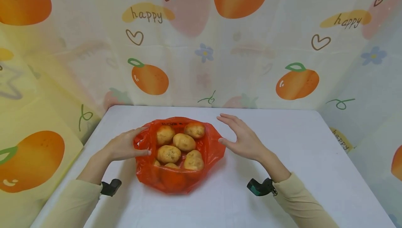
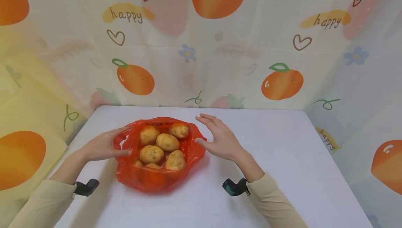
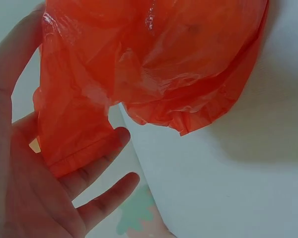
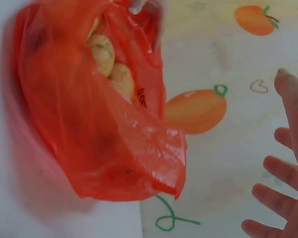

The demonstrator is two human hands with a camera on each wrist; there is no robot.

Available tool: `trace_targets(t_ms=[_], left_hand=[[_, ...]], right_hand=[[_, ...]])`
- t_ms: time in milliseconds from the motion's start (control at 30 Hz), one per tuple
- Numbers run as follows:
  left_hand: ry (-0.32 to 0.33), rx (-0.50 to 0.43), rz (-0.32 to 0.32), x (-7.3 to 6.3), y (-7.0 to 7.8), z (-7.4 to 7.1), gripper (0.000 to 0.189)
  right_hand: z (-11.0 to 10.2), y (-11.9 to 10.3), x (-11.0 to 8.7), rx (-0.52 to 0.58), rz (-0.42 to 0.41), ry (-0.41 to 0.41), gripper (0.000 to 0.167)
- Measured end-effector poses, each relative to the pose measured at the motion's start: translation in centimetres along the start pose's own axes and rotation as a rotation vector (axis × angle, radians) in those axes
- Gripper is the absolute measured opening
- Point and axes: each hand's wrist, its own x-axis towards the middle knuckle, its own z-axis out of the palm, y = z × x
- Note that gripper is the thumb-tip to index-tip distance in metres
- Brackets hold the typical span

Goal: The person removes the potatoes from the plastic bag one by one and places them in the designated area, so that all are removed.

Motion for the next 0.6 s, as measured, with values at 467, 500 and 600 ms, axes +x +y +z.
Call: trace_targets(t_ms=[467,500,600], left_hand=[[0.025,-0.154,0.006,0.1,-0.8,0.8,0.099],[0.027,-0.163,0.006,0.1,-0.8,0.8,0.099],[0.025,-0.191,0.006,0.1,-0.7,0.9,0.1]], right_hand=[[1.8,-2.1,0.8,0.127,-0.038,0.02,0.062],[2.0,-2.3,0.9,0.137,-0.04,0.015,0.062],[2.5,-2.8,1.1,0.155,-0.048,-0.007,0.061]])
